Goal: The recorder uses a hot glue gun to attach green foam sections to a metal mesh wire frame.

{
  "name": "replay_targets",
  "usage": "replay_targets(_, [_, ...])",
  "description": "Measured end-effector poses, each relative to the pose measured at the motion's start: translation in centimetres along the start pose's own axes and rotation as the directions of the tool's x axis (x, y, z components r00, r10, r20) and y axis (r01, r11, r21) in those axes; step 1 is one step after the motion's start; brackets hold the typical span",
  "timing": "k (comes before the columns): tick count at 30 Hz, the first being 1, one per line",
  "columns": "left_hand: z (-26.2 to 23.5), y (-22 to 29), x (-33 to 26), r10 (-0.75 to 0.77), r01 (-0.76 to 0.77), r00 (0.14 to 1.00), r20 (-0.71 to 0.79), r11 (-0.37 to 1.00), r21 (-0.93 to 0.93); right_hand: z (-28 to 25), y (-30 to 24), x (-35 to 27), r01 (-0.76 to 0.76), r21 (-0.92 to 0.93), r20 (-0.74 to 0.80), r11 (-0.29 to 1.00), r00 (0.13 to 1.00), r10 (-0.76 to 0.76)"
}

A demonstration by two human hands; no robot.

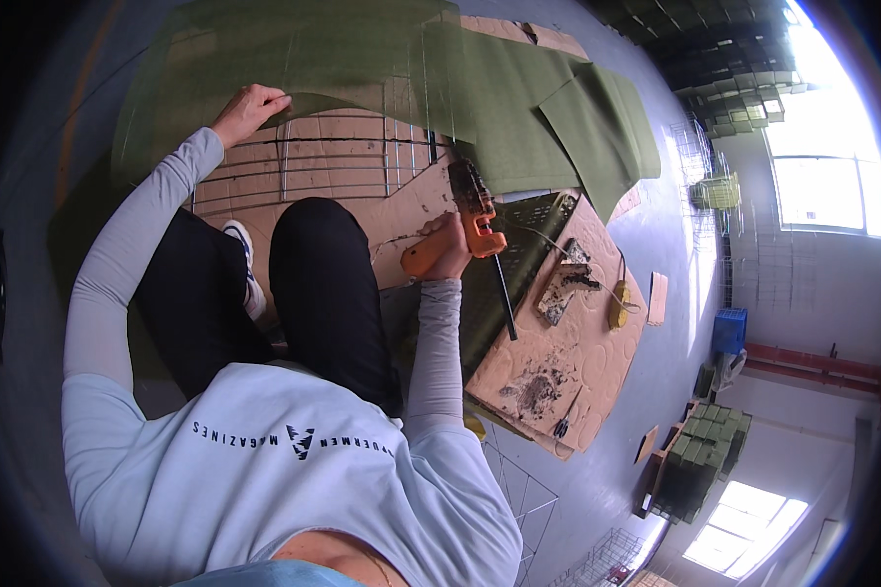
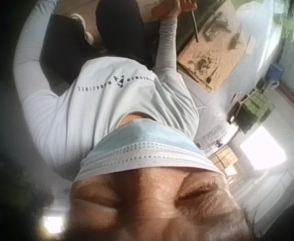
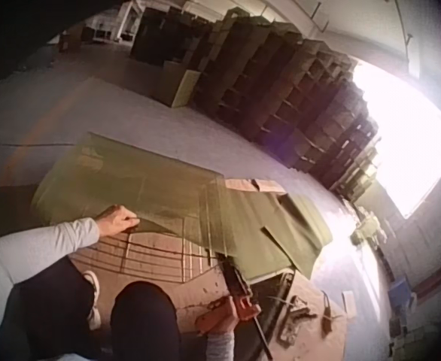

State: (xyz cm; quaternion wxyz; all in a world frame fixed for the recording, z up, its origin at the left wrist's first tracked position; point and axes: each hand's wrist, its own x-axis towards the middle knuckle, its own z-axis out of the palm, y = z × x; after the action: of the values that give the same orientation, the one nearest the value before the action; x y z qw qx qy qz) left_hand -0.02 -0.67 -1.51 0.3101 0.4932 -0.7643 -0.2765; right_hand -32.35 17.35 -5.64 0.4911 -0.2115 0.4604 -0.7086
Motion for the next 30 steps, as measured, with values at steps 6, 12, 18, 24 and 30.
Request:
replay_targets(6, [-0.5, 1.0, 0.2, -0.037, 0.033, 0.997, 0.075, 0.998, 0.056, -0.5, 0.7, -0.2, 0.006, -0.022, 0.115, 1.000, 0.993, -0.003])
replay_targets(12, [-0.5, 0.8, 0.1, -0.065, 0.063, 0.995, 0.077, 0.997, 0.039, 1.5, 1.9, -1.3, -0.041, -0.110, 0.122, 0.993, 0.991, 0.055])
replay_targets(18, [-0.3, 0.7, 0.2, -0.048, 0.042, 0.996, 0.074, 0.997, 0.072, 2.3, 2.4, -1.8, -0.021, -0.160, 0.186, 0.987, 0.981, 0.051])
replay_targets(24, [-0.2, 0.3, 0.2, -0.028, 0.026, 0.998, 0.052, 0.999, 0.030, 3.9, 2.2, -2.5, 0.013, -0.234, 0.167, 0.972, 0.986, 0.027])
replay_targets(30, [-0.3, 0.3, 0.4, -0.048, 0.045, 0.995, 0.082, 0.998, 0.048, 4.4, 2.1, -2.9, -0.032, -0.176, 0.172, 0.984, 0.983, 0.063])
